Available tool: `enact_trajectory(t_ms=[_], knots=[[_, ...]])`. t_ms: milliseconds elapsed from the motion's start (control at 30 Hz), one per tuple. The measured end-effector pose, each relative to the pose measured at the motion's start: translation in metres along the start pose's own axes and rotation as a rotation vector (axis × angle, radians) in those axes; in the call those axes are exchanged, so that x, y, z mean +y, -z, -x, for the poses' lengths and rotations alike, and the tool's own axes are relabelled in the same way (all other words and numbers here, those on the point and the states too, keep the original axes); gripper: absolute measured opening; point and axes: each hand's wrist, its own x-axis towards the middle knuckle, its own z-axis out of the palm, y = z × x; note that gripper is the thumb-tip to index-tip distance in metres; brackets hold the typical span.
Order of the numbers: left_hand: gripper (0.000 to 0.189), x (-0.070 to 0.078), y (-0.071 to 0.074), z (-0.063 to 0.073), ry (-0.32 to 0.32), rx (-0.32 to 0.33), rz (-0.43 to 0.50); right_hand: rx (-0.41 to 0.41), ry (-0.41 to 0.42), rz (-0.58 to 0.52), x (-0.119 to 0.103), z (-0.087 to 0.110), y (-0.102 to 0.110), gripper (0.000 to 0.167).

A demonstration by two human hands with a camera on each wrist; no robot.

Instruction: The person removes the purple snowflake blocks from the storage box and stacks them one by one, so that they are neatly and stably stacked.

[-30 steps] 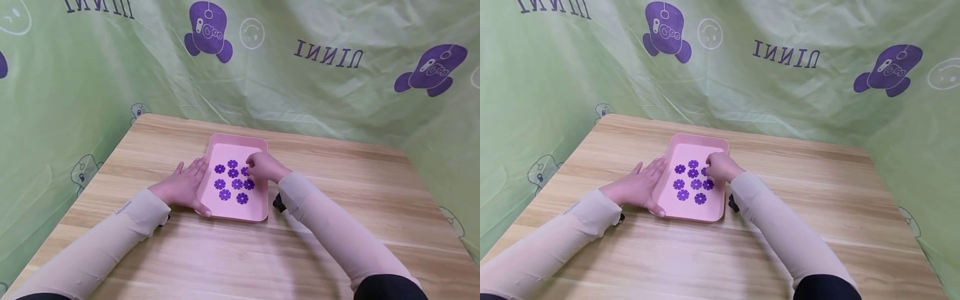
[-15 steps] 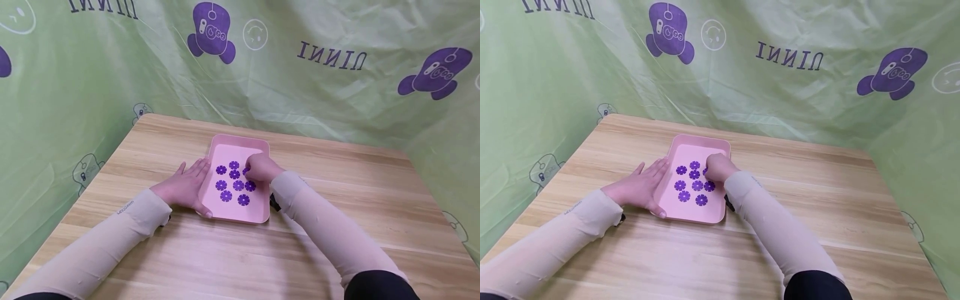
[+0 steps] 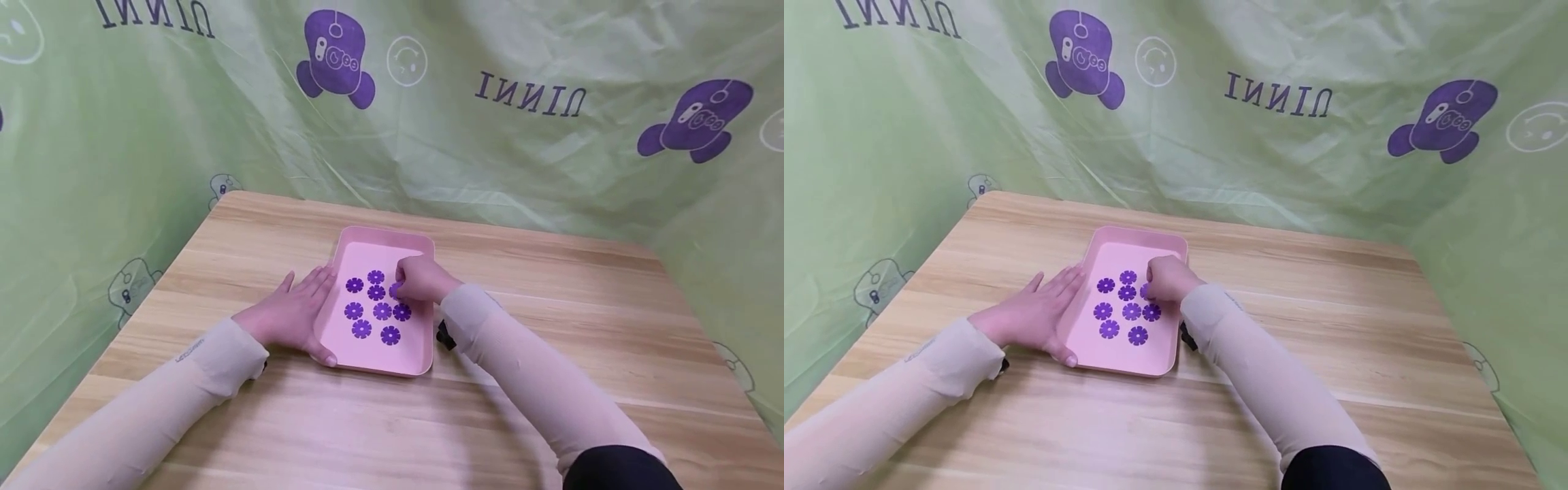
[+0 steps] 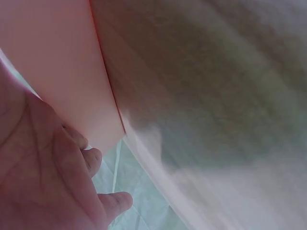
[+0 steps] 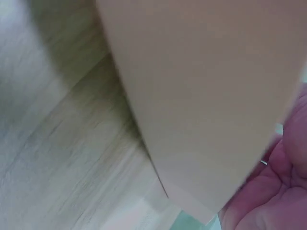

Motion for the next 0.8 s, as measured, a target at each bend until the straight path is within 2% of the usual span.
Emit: enact_trajectory(t_ms=[67, 233, 433, 533, 800], knots=[[0.157, 0.000, -0.001, 0.002, 0.001, 0.006, 0.011, -0.005, 0.011, -0.026, 0.000, 0.000, 0.001, 0.005], [0.155, 0.001, -0.002, 0.002, 0.004, 0.017, 0.030, -0.030, 0.035, -0.114, 0.003, 0.000, 0.007, 0.015], [0.154, 0.000, -0.002, -0.002, 0.004, 0.010, 0.002, 0.006, -0.005, -0.413, 0.016, 0.005, 0.020, 0.014], [0.155, 0.001, -0.001, -0.002, 0.007, 0.010, -0.006, 0.036, -0.043, -0.543, 0.027, 0.009, 0.027, 0.013], [0.156, 0.001, -0.003, 0.001, 0.006, 0.021, 0.005, 0.069, -0.120, -0.744, 0.073, 0.029, 0.038, 0.020]])
